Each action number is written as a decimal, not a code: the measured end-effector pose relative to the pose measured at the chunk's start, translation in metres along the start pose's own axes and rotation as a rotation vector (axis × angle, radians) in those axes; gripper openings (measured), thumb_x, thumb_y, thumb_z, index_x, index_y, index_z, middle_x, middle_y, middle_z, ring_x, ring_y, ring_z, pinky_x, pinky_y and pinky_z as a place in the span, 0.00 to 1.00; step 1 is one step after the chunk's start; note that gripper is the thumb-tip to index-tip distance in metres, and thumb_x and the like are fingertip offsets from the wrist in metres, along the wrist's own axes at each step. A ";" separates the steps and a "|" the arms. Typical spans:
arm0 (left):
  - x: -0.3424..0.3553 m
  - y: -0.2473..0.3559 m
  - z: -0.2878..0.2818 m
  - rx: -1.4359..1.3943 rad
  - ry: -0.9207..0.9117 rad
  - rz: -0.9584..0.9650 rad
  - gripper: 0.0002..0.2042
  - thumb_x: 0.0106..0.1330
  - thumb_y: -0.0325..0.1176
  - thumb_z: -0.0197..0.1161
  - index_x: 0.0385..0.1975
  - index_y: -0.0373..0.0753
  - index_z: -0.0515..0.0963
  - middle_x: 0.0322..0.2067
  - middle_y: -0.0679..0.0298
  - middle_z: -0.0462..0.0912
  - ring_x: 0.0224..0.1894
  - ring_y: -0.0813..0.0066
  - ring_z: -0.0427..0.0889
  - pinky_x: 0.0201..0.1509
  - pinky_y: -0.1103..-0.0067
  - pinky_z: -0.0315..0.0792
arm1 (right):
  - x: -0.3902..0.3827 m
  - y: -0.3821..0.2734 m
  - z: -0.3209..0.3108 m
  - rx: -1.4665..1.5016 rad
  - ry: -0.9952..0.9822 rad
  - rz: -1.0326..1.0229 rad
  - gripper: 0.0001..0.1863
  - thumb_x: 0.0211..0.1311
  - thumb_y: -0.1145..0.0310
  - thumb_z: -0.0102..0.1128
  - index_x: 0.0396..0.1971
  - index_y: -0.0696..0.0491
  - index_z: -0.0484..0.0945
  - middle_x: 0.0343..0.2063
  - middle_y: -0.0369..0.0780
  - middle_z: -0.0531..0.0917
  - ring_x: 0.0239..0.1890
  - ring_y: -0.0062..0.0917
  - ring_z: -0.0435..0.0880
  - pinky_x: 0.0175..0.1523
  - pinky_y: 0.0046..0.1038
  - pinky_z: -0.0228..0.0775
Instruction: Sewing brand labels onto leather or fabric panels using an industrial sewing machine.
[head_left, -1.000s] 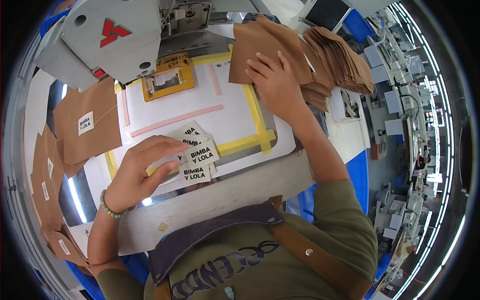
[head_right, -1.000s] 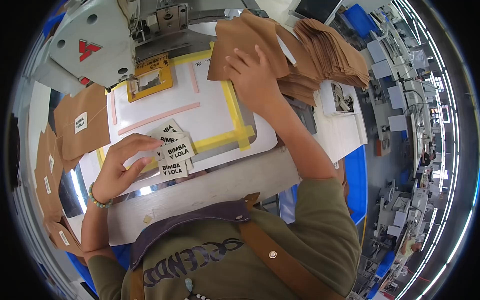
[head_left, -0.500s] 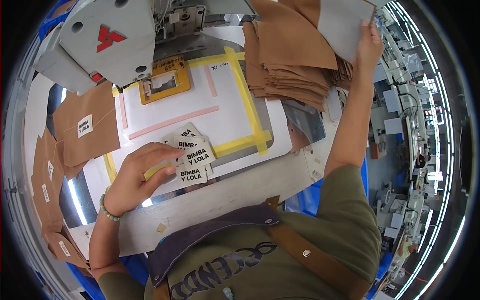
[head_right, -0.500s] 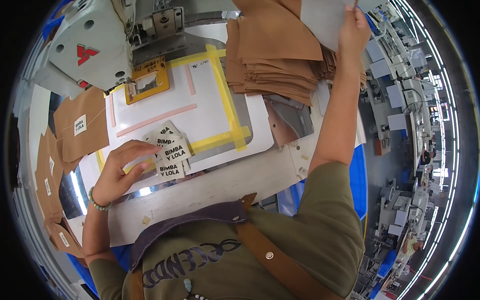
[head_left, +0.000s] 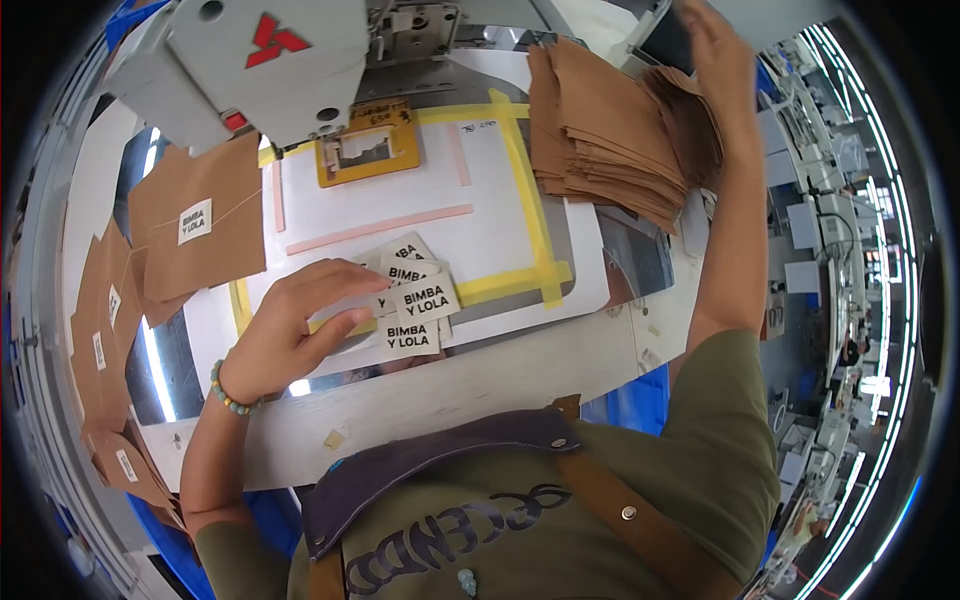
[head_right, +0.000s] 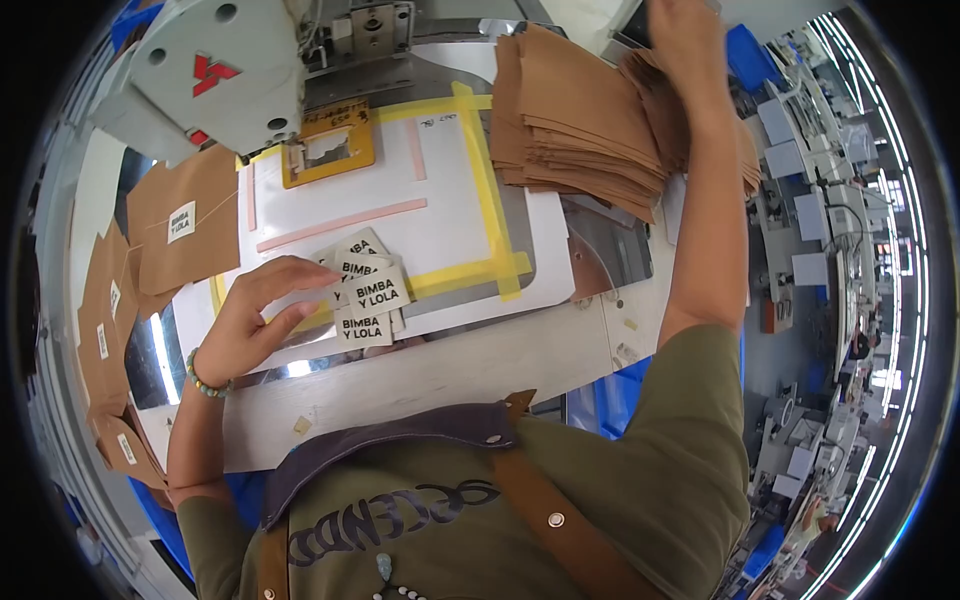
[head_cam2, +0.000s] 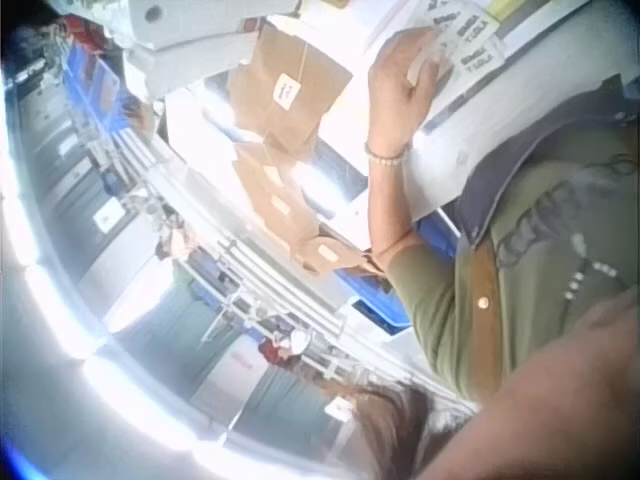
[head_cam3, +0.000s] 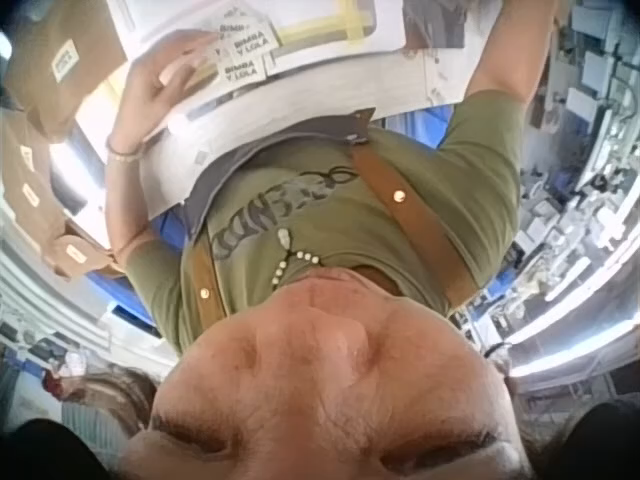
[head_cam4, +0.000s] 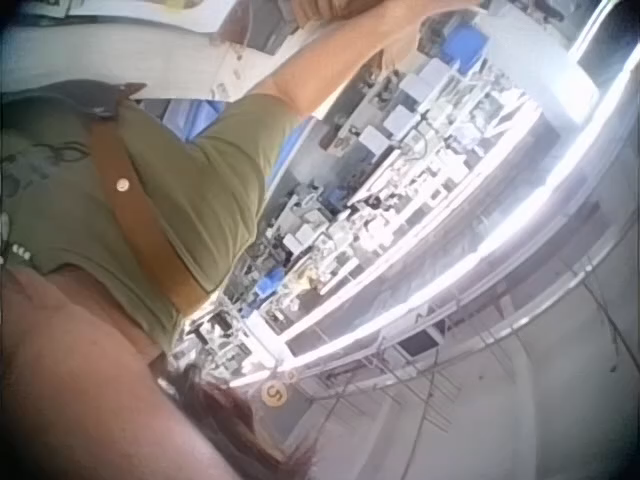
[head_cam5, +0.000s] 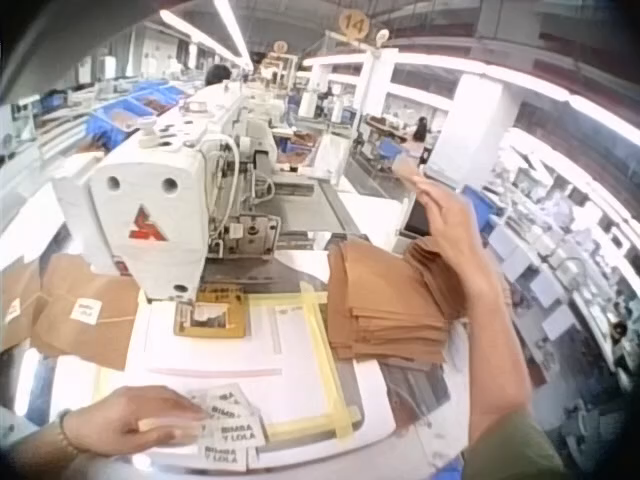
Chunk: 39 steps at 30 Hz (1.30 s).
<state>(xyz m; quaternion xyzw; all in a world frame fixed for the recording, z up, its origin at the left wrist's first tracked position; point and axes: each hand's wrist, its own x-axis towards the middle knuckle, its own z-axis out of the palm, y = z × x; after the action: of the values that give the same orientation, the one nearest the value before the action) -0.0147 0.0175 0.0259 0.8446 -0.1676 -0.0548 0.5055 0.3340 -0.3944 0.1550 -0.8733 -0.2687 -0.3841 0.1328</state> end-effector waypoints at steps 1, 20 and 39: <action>0.001 -0.001 0.000 -0.005 -0.007 0.019 0.17 0.73 0.26 0.65 0.60 0.34 0.86 0.56 0.50 0.89 0.60 0.51 0.87 0.68 0.63 0.78 | -0.013 -0.016 0.015 -0.038 -0.142 -0.105 0.16 0.79 0.70 0.57 0.58 0.54 0.88 0.52 0.45 0.93 0.52 0.35 0.94 0.58 0.33 0.82; 0.009 -0.038 0.007 0.659 0.255 0.216 0.25 0.67 0.26 0.71 0.66 0.36 0.80 0.64 0.56 0.83 0.65 0.51 0.80 0.68 0.60 0.76 | -0.134 -0.259 0.118 0.432 -0.272 -0.914 0.23 0.64 0.69 0.66 0.60 0.51 0.86 0.47 0.33 0.86 0.48 0.27 0.82 0.53 0.32 0.75; -0.013 -0.056 -0.006 0.816 0.251 -0.043 0.35 0.69 0.34 0.72 0.77 0.40 0.70 0.78 0.59 0.71 0.82 0.48 0.61 0.80 0.57 0.62 | -0.180 -0.191 0.058 0.347 -0.690 -0.375 0.33 0.81 0.51 0.60 0.74 0.58 0.72 0.79 0.39 0.70 0.84 0.42 0.59 0.85 0.55 0.47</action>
<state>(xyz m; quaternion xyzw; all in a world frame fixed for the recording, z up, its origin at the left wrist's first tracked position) -0.0127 0.0518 -0.0212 0.9788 -0.0948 0.1088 0.1452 0.1590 -0.2782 -0.0126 -0.8514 -0.5120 -0.0358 0.1082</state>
